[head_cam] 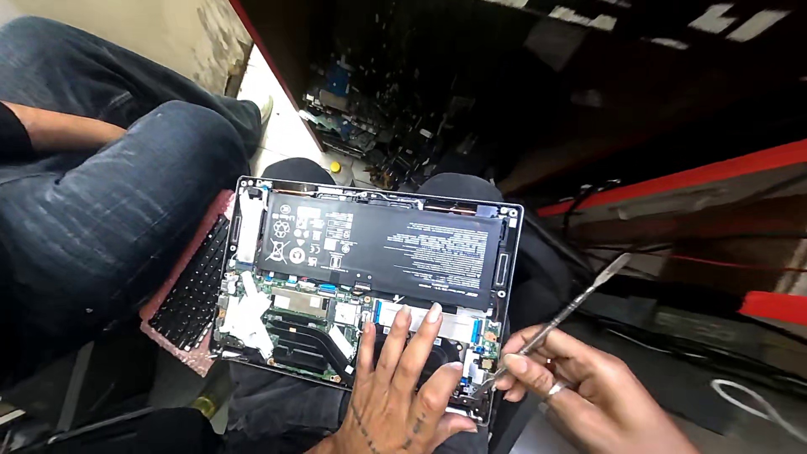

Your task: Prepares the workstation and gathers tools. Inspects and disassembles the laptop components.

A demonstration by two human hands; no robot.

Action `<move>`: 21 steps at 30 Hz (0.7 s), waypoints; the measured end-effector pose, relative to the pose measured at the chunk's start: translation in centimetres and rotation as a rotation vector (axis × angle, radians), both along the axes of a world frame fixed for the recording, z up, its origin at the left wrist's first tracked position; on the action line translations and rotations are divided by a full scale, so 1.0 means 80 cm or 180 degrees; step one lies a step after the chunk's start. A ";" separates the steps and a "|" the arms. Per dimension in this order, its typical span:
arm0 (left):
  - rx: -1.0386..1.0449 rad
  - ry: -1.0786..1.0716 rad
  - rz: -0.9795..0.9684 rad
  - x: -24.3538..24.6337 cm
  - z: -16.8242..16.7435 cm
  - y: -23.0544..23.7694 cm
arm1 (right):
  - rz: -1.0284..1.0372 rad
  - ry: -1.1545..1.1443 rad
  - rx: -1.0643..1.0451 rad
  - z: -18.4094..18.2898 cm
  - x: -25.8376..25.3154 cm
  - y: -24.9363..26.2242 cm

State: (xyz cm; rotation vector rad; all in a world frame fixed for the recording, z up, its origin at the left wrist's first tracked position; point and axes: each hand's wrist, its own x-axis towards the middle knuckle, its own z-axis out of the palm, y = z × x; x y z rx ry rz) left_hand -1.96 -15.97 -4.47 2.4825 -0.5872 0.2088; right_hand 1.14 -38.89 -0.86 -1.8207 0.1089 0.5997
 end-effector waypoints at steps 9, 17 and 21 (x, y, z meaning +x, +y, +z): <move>0.0024 -0.0067 0.0008 -0.002 -0.003 0.003 | -0.0113 0.0289 0.0175 -0.004 0.003 0.000; 0.0057 -0.0200 -0.0006 -0.001 -0.005 0.006 | -0.0111 0.0470 0.0269 0.000 0.007 0.004; 0.0082 -0.0200 -0.0023 -0.003 -0.003 0.009 | -0.0087 0.0358 0.0194 0.004 0.002 0.012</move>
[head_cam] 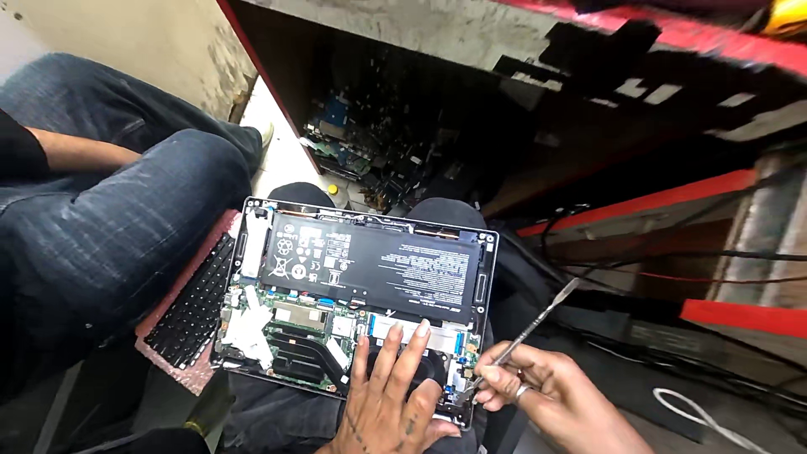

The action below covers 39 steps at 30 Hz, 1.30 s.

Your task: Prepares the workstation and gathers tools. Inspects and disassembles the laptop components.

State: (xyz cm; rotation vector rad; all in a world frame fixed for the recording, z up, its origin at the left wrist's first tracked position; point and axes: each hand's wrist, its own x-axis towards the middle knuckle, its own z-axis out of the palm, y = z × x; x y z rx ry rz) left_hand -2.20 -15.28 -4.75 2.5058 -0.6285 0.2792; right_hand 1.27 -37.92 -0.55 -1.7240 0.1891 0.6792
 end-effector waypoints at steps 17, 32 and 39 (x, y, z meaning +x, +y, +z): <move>-0.0603 -0.0136 -0.0357 -0.002 -0.003 0.011 | 0.0202 -0.0939 -0.0646 0.013 -0.008 0.023; -0.0374 -0.0163 -0.0324 -0.001 -0.004 0.003 | 0.0390 -0.1145 -0.1181 0.009 -0.009 0.028; -0.0415 -0.0217 -0.0328 -0.002 -0.005 0.001 | 0.0559 -0.1073 -0.1479 0.013 -0.004 0.031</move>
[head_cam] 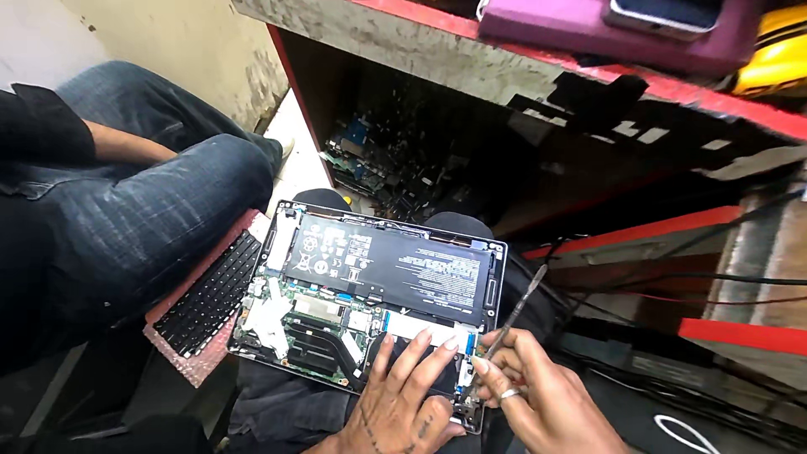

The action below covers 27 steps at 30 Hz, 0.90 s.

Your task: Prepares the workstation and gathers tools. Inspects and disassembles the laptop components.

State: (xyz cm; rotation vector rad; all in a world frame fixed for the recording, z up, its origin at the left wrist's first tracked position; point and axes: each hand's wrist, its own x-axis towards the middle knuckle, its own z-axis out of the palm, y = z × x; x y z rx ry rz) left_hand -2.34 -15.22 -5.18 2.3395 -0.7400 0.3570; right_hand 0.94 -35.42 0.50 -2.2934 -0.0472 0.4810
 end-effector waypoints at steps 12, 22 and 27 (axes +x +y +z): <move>0.0052 -0.0141 0.0112 0.000 -0.002 -0.001 | 0.0239 -0.0046 -0.0495 0.012 0.010 0.017; 0.0159 -0.0288 0.0217 0.001 -0.008 0.002 | 0.0686 -0.0474 -0.1230 0.024 0.019 0.047; 0.0198 -0.0277 0.0210 0.000 -0.008 0.002 | 0.0519 -0.0254 -0.1077 0.027 0.013 0.040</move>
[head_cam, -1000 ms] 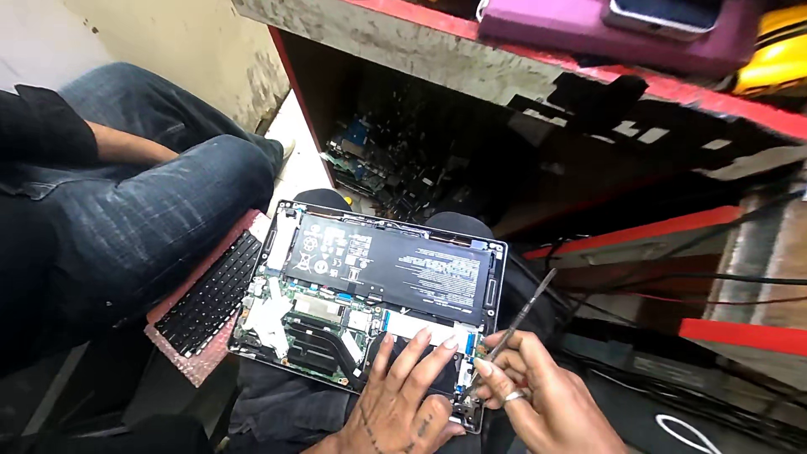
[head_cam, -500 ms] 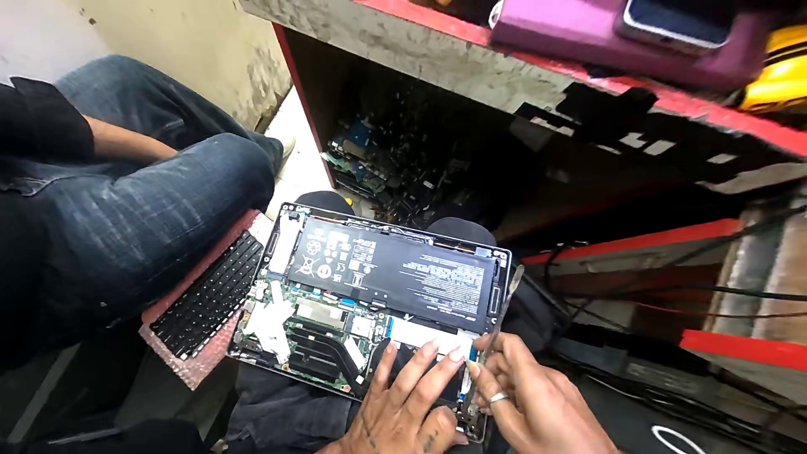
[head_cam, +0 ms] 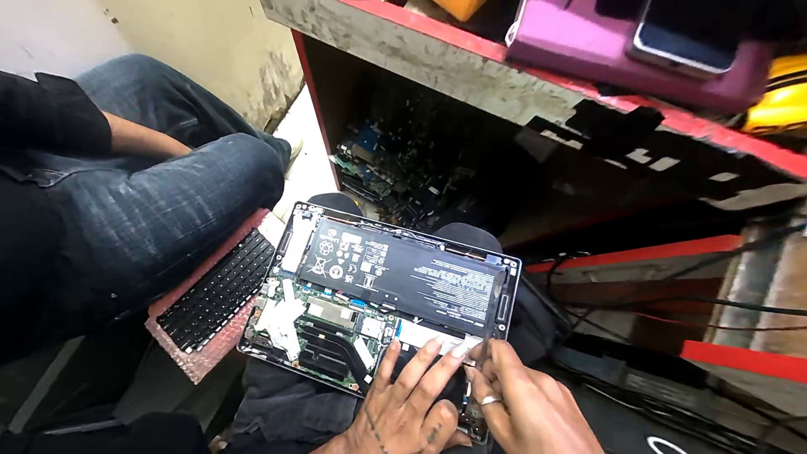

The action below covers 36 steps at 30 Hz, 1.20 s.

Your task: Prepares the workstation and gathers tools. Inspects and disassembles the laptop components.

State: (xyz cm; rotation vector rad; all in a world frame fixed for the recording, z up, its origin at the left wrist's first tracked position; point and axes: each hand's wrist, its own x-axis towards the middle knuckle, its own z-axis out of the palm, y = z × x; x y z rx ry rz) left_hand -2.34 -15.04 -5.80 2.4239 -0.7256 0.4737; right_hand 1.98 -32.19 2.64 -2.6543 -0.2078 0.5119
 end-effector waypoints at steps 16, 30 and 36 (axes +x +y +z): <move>-0.0042 0.0011 -0.0053 0.001 -0.001 0.001 | 0.0067 -0.0343 -0.0021 -0.008 -0.009 0.002; -0.0052 0.0149 -0.0139 0.001 0.007 0.004 | -0.0215 -0.0095 0.0302 -0.009 -0.009 -0.012; -0.0802 0.0744 0.0045 0.016 0.030 0.002 | -0.0324 0.0246 0.0397 -0.012 -0.003 -0.021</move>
